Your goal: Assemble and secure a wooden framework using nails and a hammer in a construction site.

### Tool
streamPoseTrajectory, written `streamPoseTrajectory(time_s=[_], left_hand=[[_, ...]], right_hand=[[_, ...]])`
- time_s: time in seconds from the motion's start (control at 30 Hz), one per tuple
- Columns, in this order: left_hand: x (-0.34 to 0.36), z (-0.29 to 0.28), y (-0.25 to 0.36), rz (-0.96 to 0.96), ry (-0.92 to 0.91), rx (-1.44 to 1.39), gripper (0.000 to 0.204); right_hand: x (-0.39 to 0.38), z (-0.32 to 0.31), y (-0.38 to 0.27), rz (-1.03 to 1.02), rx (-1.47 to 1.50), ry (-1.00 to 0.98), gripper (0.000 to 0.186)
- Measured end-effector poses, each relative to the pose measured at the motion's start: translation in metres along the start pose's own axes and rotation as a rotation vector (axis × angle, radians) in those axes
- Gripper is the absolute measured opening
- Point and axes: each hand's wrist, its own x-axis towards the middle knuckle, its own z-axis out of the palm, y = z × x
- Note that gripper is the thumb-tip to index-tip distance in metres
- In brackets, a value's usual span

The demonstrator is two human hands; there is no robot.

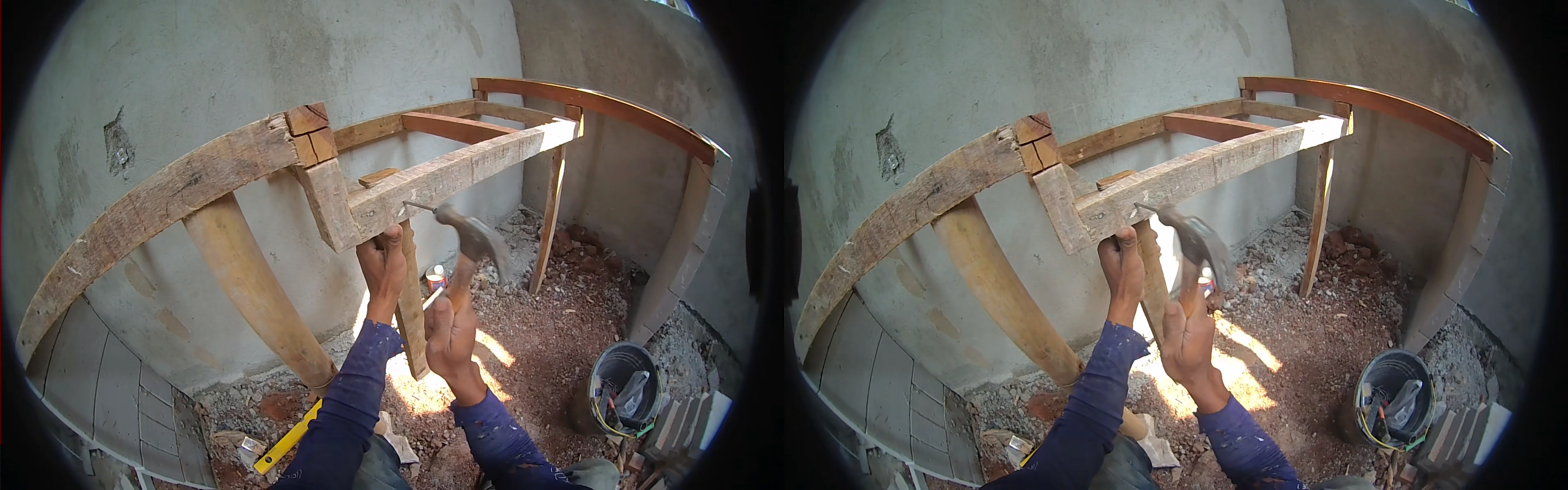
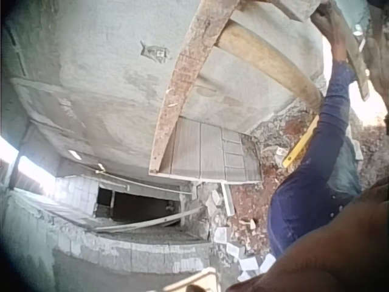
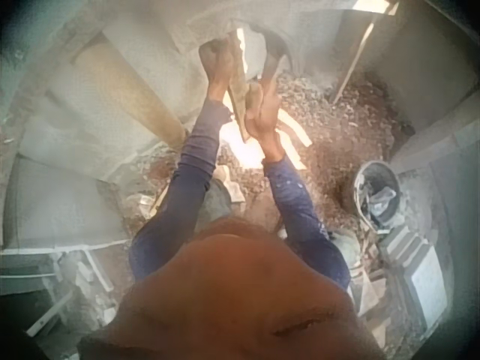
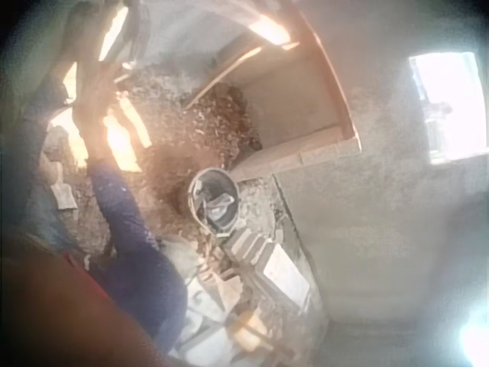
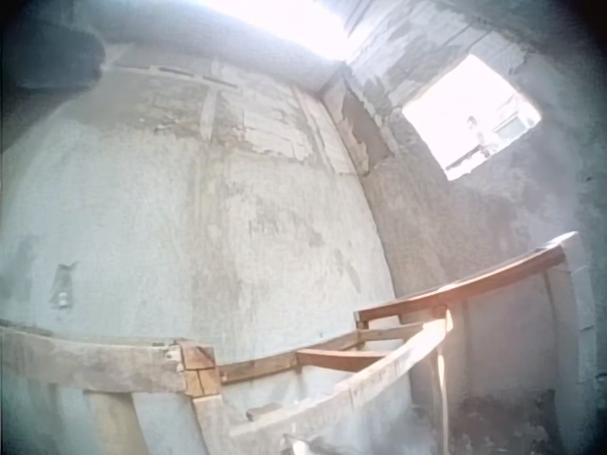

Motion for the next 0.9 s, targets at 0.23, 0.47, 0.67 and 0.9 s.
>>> streamPoseTrajectory(time_s=[0.23,0.47,0.67,0.9], left_hand=[[0.003,0.000,-0.009,0.028,0.029,-0.039,0.084],[-0.005,0.000,0.005,-0.023,-0.058,-0.074,0.068],[0.002,0.001,-0.008,-0.007,0.020,-0.057,0.083],[-0.004,0.002,0.007,-0.044,-0.005,-0.059,0.083]], right_hand=[[-0.003,-0.006,-0.057,-0.083,0.230,0.116,0.037],[0.007,-0.012,0.005,-0.043,-0.482,-0.099,0.032],[0.003,-0.022,-0.069,-0.182,0.274,0.237,0.037],[0.007,-0.012,0.006,-0.071,-0.271,0.012,0.035]])
